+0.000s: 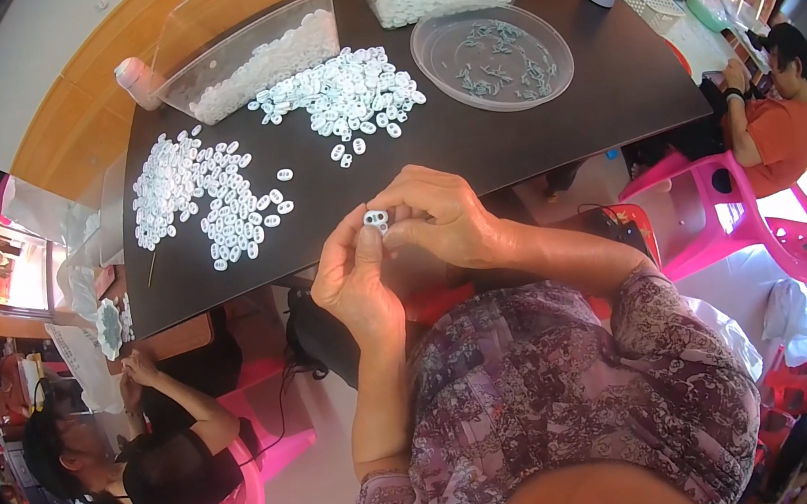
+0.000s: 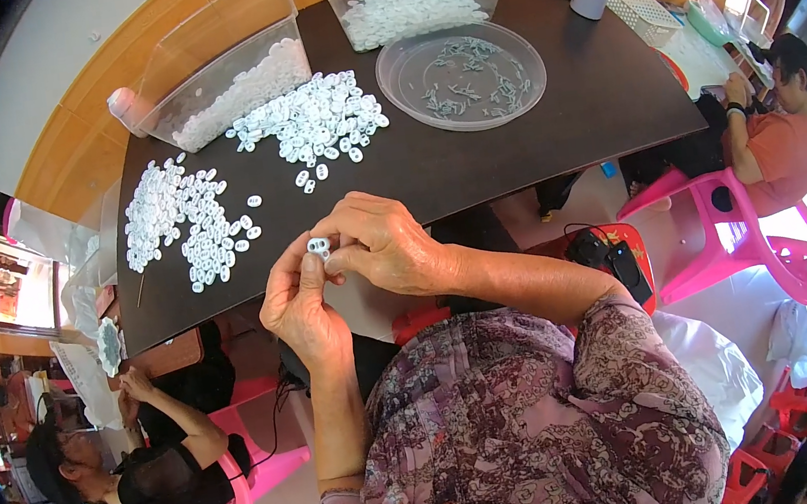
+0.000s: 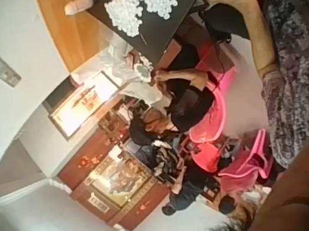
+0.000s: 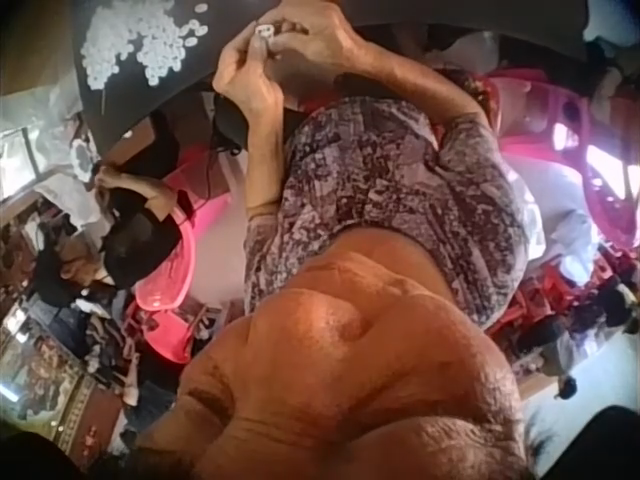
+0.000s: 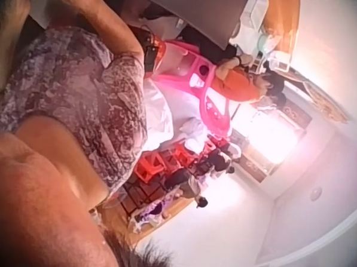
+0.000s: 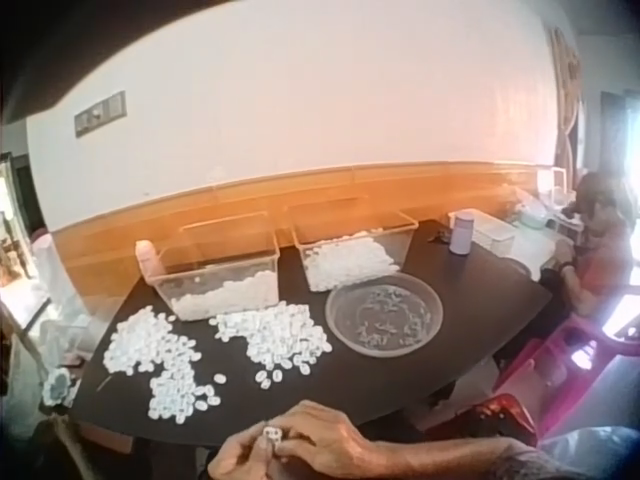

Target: The recorder is manually assembling small white plastic parts by inserting metal rings into them.

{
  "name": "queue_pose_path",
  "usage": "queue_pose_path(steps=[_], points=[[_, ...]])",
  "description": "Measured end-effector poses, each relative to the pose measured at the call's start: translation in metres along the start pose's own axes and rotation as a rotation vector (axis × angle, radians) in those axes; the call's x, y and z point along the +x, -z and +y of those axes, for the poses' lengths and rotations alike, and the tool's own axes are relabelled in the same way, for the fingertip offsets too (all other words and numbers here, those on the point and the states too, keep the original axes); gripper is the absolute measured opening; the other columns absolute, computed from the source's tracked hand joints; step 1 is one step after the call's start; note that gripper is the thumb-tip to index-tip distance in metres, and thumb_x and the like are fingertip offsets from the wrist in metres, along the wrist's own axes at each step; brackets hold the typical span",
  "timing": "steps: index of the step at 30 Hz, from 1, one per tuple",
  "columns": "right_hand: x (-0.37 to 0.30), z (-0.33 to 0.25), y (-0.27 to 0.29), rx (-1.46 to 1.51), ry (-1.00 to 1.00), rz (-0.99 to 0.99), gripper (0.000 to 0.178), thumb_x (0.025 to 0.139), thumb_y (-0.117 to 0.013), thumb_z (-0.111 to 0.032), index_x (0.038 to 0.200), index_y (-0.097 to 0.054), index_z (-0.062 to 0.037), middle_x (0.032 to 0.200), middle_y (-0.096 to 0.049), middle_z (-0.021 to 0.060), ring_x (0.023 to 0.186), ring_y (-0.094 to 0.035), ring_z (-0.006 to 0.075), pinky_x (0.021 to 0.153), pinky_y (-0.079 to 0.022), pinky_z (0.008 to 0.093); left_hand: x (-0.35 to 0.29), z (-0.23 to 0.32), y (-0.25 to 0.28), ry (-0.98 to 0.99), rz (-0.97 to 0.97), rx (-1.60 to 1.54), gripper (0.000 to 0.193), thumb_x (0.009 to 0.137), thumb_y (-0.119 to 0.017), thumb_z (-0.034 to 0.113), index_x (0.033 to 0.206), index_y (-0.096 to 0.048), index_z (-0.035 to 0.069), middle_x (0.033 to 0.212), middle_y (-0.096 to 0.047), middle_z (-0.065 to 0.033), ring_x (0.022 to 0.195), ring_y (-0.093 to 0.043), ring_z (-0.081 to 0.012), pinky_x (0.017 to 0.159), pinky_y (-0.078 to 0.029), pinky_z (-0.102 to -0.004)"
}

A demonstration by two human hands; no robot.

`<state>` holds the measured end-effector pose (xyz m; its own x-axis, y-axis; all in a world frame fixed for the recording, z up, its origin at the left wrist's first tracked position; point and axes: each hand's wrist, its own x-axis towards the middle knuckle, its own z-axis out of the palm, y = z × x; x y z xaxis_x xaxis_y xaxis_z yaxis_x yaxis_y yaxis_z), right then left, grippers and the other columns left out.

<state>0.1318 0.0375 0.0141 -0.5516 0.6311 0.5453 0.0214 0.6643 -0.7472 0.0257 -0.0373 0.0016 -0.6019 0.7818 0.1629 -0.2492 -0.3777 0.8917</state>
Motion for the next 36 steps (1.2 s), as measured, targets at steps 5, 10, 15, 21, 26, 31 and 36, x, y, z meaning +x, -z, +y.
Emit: queue_pose_path(steps=[5,10,15,21,26,31,36], points=[[0.0,-0.003,-0.001,0.061,0.043,0.053,0.03,0.069,-0.067,0.005,0.099,-0.062,-0.0007,0.079,-0.057,0.0077,0.067,-0.056,0.0144,0.059,-0.045,0.0265,0.0,-0.008,0.004,-0.086,-0.036,0.041,0.022,0.087,-0.056,0.002,0.107,-0.059,-0.008,0.087,-0.062,-0.0085,0.071,-0.054,-0.0113,0.059,-0.045,-0.023],[0.0,-0.001,-0.005,0.049,0.092,0.093,0.032,0.069,-0.066,0.005,0.1,-0.062,-0.0007,0.078,-0.058,0.0078,0.066,-0.055,0.0159,0.058,-0.045,0.0272,-0.002,-0.016,0.003,-0.214,-0.01,0.13,0.023,0.09,-0.055,0.007,0.109,-0.06,-0.005,0.095,-0.059,-0.005,0.082,-0.054,-0.0093,0.072,-0.045,-0.0225],[0.001,0.0,-0.011,0.039,0.133,0.134,0.032,0.069,-0.066,0.007,0.1,-0.062,0.0009,0.076,-0.057,0.0082,0.065,-0.055,0.0172,0.058,-0.045,0.0274,-0.002,-0.02,0.002,-0.292,0.007,0.181,0.022,0.091,-0.055,0.011,0.106,-0.06,-0.005,0.095,-0.058,-0.0049,0.084,-0.054,-0.0099,0.076,-0.044,-0.0238],[0.001,0.005,-0.017,0.015,0.131,0.139,0.03,0.067,-0.068,0.002,0.096,-0.059,0.0042,0.078,-0.059,0.0105,0.07,-0.056,0.0232,0.06,-0.047,0.0324,0.001,-0.021,0.002,-0.265,0.033,0.175,0.023,0.092,-0.054,0.014,0.104,-0.059,-0.005,0.094,-0.058,-0.0054,0.085,-0.054,-0.0103,0.077,-0.045,-0.0242],[0.005,0.004,-0.02,-0.005,0.171,0.145,0.039,0.067,-0.069,0.005,0.104,-0.058,0.0022,0.08,-0.059,0.0096,0.067,-0.054,0.0187,0.059,-0.045,0.0291,0.002,-0.018,0.003,-0.206,0.041,0.087,0.023,0.093,-0.052,0.013,0.106,-0.057,-0.005,0.097,-0.058,-0.0064,0.086,-0.054,-0.0102,0.079,-0.045,-0.0243],[0.007,0.007,-0.023,0.018,0.214,0.171,0.034,0.067,-0.068,0.006,0.099,-0.058,0.0028,0.083,-0.059,0.01,0.066,-0.054,0.0196,0.058,-0.045,0.0291,0.002,-0.016,0.002,-0.223,0.021,0.077,0.021,0.094,-0.05,0.012,0.105,-0.056,-0.004,0.097,-0.056,-0.0061,0.087,-0.053,-0.0101,0.078,-0.044,-0.0244],[0.009,0.009,-0.025,-0.039,0.363,0.229,0.033,0.065,-0.065,0.009,0.097,-0.056,0.0056,0.082,-0.059,0.0129,0.064,-0.053,0.0227,0.054,-0.044,0.0304,0.001,-0.019,-0.005,-0.351,0.075,0.146,0.022,0.094,-0.05,0.015,0.102,-0.055,-0.005,0.09,-0.056,-0.005,0.079,-0.052,-0.0082,0.073,-0.044,-0.0213]])
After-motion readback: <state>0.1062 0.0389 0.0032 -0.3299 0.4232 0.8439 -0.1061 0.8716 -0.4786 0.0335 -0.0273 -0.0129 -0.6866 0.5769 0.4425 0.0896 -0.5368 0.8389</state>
